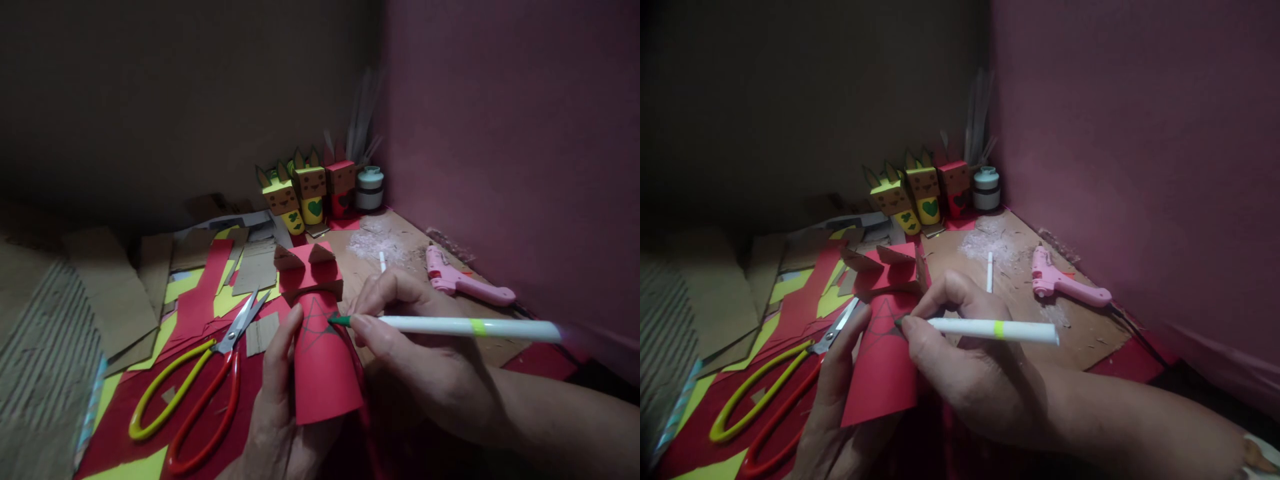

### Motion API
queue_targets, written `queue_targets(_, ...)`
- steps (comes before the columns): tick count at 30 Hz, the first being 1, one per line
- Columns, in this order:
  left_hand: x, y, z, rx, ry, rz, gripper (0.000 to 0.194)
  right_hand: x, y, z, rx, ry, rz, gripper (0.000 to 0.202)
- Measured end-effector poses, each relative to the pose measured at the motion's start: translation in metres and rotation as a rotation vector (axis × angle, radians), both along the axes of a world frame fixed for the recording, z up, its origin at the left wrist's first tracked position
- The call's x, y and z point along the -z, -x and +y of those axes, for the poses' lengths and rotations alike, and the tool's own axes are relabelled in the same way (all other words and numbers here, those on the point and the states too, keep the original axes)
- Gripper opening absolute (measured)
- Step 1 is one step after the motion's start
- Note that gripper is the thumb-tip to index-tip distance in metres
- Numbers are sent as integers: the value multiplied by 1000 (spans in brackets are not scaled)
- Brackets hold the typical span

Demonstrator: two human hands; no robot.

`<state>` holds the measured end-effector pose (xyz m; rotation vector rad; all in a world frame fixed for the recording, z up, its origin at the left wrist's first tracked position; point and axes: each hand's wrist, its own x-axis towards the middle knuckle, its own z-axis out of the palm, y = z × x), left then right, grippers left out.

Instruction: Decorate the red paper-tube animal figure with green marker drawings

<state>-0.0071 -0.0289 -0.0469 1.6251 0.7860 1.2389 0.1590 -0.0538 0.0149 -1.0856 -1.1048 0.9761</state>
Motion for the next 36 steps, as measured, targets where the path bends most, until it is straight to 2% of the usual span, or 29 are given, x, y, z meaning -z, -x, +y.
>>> queue_targets(6, 0, 4, -1, -3, 10, 5, 66, -4, 0, 4, 135, -73, -75, 18)
queue_targets(12, -1, 2, -2, 3, -1, 2, 70, -3, -1, 4, 169, -82, -92, 19)
queue_targets(20, -1, 1, -3, -3, 2, -8, 65, -4, 1, 2, 118, -62, -72, 19)
queue_targets(28, 1, -1, 1, 27, -41, -18, 71, 2, 2, 0, 28, -44, 1, 17)
queue_targets(33, 2, 4, 1, -16, 21, -5, 67, -2, 1, 2, 95, -55, -56, 19)
queue_targets(36, 1, 5, 0, -7, 37, -8, 73, -4, 1, 3, 137, -77, -82, 18)
